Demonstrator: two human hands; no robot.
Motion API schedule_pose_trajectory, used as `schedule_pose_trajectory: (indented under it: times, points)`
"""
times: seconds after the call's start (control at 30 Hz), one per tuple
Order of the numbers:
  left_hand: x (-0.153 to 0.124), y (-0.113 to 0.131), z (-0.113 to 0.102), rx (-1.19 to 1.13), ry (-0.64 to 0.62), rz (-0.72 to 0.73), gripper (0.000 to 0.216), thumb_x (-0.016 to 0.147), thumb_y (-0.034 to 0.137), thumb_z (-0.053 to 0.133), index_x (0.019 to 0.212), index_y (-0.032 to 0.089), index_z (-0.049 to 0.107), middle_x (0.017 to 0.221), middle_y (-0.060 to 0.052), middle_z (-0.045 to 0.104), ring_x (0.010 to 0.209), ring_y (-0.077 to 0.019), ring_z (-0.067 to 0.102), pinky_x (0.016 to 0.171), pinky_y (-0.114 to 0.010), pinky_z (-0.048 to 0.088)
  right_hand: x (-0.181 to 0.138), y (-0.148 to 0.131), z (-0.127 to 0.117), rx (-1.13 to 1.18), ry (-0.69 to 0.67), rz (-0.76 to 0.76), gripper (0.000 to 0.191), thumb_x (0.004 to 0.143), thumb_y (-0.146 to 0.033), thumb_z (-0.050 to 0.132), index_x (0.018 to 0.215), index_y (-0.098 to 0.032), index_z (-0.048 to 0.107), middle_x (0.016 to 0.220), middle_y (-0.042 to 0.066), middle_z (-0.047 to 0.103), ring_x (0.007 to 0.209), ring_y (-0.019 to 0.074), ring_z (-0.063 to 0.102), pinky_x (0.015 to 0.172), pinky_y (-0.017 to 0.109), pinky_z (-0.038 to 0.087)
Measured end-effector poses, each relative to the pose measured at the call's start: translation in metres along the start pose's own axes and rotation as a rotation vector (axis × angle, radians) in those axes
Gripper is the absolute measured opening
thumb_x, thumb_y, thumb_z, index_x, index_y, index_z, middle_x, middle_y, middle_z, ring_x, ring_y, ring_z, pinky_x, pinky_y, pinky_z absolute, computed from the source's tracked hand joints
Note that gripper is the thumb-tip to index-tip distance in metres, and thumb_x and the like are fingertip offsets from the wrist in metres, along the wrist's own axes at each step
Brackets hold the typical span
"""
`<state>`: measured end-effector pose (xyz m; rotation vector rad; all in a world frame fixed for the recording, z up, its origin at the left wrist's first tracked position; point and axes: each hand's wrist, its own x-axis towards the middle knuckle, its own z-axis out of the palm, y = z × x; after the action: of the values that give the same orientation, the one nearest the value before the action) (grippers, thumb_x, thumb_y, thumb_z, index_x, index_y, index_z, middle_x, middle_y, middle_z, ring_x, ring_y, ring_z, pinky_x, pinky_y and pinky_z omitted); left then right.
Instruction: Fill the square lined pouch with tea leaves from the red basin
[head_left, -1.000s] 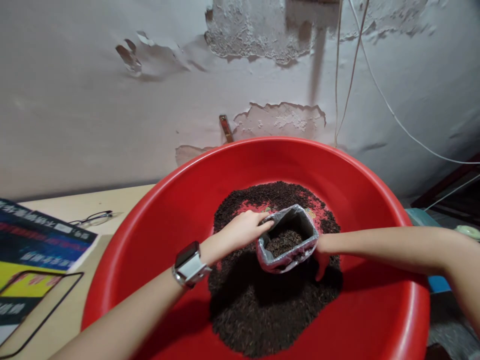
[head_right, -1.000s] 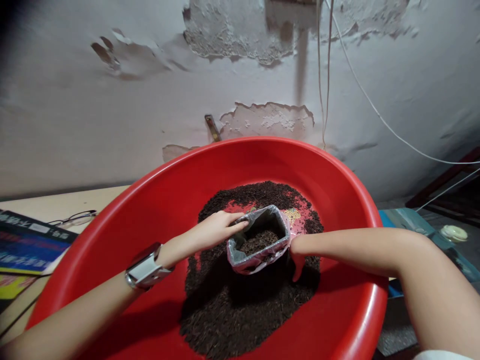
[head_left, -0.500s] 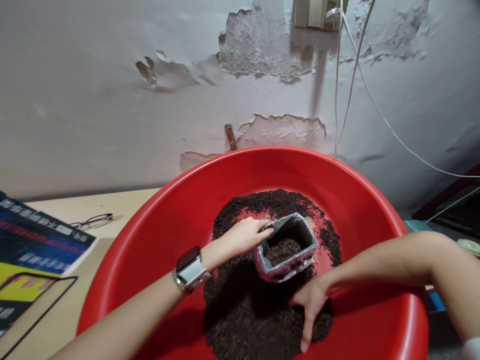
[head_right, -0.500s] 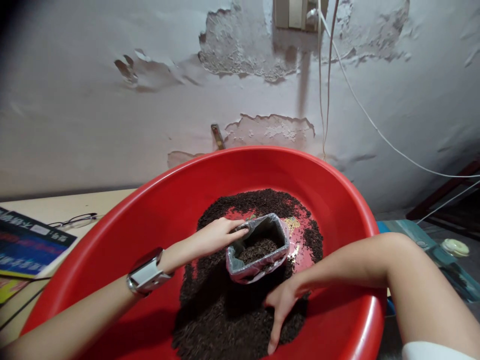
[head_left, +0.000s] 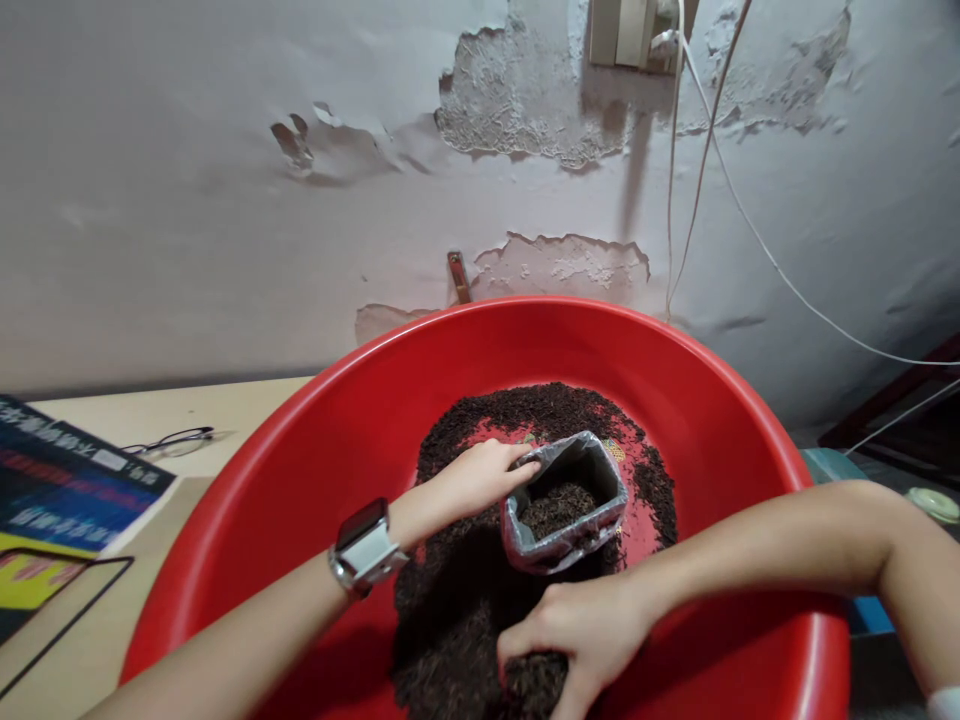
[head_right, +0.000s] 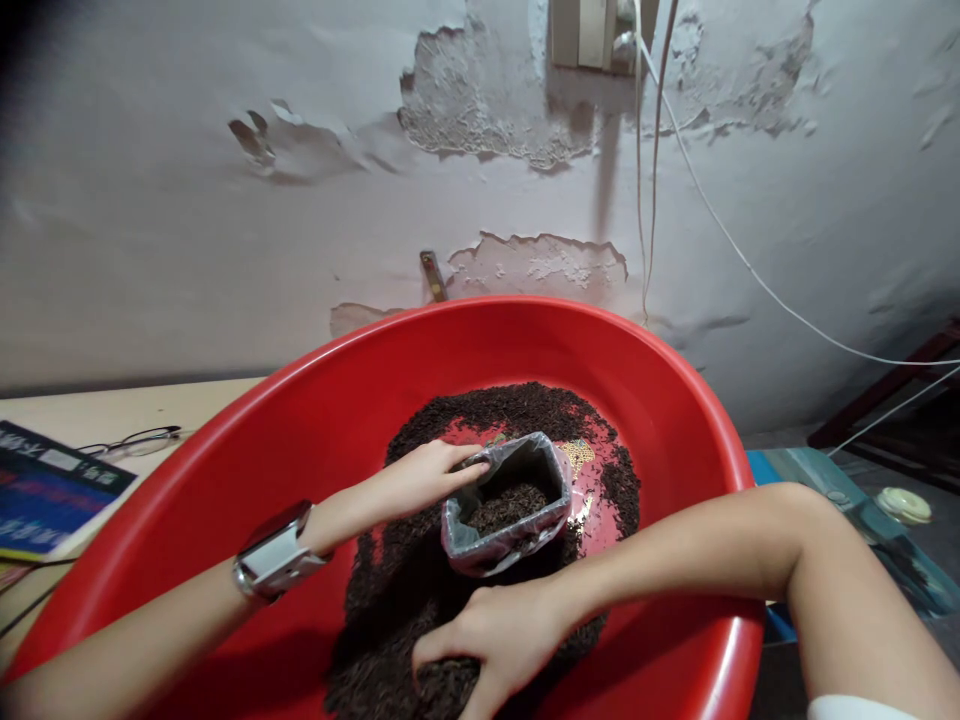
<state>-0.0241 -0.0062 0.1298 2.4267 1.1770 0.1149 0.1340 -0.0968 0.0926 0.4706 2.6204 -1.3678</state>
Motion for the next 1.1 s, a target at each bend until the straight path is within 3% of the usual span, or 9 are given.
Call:
schedule_pose_trajectory:
  times: [0.17, 0.33, 0.47, 0.57, 0.63, 0.73, 0.8, 0.97, 1.1]
  points:
    - [0.000, 0.001, 0.000, 0.014, 0.023, -0.005, 0.035, 0.087, 0.039, 0.037, 0.099, 0.019, 0.064, 0.091, -0.005, 0.068, 0.076, -0.0184, 0.062, 0.067, -0.023, 0.041, -0.021, -0.027, -0.045, -0.021, 0.260, -0.148, 0.034, 0.071, -0.028, 0.067, 0.099, -0.017, 0.051, 0.085, -0.001, 0.061, 0.076, 0.0103, 0.056, 0.069, 0.017, 0.041]
    - [0.003, -0.006, 0.005, 0.001, 0.018, 0.032, 0.029, 0.083, 0.034, 0.039, 0.091, 0.020, 0.064, 0.094, -0.005, 0.069, 0.082, -0.0196, 0.063, 0.069, -0.024, 0.042, -0.029, -0.027, -0.068, -0.360, 0.600, -0.040, 0.034, 0.071, -0.026, 0.065, 0.098, -0.013, 0.049, 0.097, 0.008, 0.058, 0.085, 0.0164, 0.054, 0.074, 0.027, 0.042]
    - [0.005, -0.010, 0.007, -0.007, 0.012, 0.015, 0.030, 0.082, 0.035, 0.041, 0.095, 0.021, 0.063, 0.097, -0.005, 0.068, 0.085, -0.0203, 0.062, 0.073, -0.025, 0.042, -0.023, -0.015, -0.064, -0.702, 0.612, 0.040, 0.036, 0.077, -0.032, 0.057, 0.104, -0.010, 0.049, 0.104, 0.015, 0.056, 0.090, 0.0207, 0.052, 0.075, 0.033, 0.042]
    - [0.003, -0.007, 0.006, -0.022, -0.003, -0.007, 0.033, 0.083, 0.040, 0.041, 0.097, 0.020, 0.064, 0.093, -0.004, 0.069, 0.081, -0.0192, 0.062, 0.071, -0.024, 0.043, -0.019, -0.014, -0.053, -0.878, 0.614, -0.072, 0.028, 0.082, -0.032, 0.048, 0.100, -0.011, 0.052, 0.105, 0.013, 0.055, 0.100, 0.0220, 0.047, 0.083, 0.037, 0.038]
    - [0.001, -0.003, 0.003, -0.024, 0.015, -0.021, 0.035, 0.086, 0.041, 0.038, 0.095, 0.019, 0.064, 0.090, -0.004, 0.069, 0.078, -0.0182, 0.062, 0.069, -0.023, 0.042, -0.017, -0.017, -0.043, -0.966, 0.559, -0.227, 0.024, 0.085, -0.031, 0.042, 0.097, -0.013, 0.054, 0.105, 0.011, 0.054, 0.099, 0.0211, 0.046, 0.085, 0.037, 0.036]
    - [-0.001, 0.002, 0.000, -0.026, 0.030, -0.011, 0.036, 0.087, 0.040, 0.036, 0.099, 0.020, 0.063, 0.096, -0.004, 0.068, 0.081, -0.0175, 0.061, 0.070, -0.023, 0.042, -0.010, -0.014, -0.020, -0.994, 0.343, -0.454, 0.027, 0.088, -0.034, 0.038, 0.094, -0.015, 0.056, 0.100, 0.008, 0.055, 0.085, 0.0170, 0.050, 0.075, 0.032, 0.040]
    - [-0.002, 0.003, -0.001, -0.018, 0.013, -0.014, 0.036, 0.088, 0.040, 0.037, 0.102, 0.020, 0.063, 0.099, -0.005, 0.067, 0.084, -0.0177, 0.061, 0.071, -0.022, 0.042, -0.006, -0.002, -0.002, -0.939, 0.200, -0.477, 0.031, 0.087, -0.038, 0.040, 0.103, -0.015, 0.055, 0.105, 0.008, 0.054, 0.082, 0.0160, 0.051, 0.067, 0.029, 0.042]
    - [0.000, 0.001, 0.000, -0.002, -0.007, -0.012, 0.037, 0.088, 0.040, 0.037, 0.107, 0.020, 0.061, 0.103, -0.005, 0.066, 0.089, -0.0189, 0.061, 0.076, -0.023, 0.042, -0.007, 0.049, 0.023, -0.765, -0.082, -0.046, 0.075, 0.069, -0.043, 0.063, 0.133, -0.015, 0.036, 0.136, 0.019, 0.034, 0.117, 0.0331, 0.042, 0.083, 0.044, 0.045]
    - [0.000, 0.001, 0.001, 0.015, -0.007, -0.019, 0.039, 0.088, 0.041, 0.036, 0.108, 0.020, 0.061, 0.103, -0.006, 0.066, 0.089, -0.0197, 0.061, 0.076, -0.024, 0.042, -0.009, 0.064, 0.028, -0.604, -0.142, 0.124, 0.083, 0.063, -0.029, 0.067, 0.137, -0.014, 0.030, 0.144, 0.019, 0.021, 0.128, 0.0374, 0.026, 0.096, 0.050, 0.036]
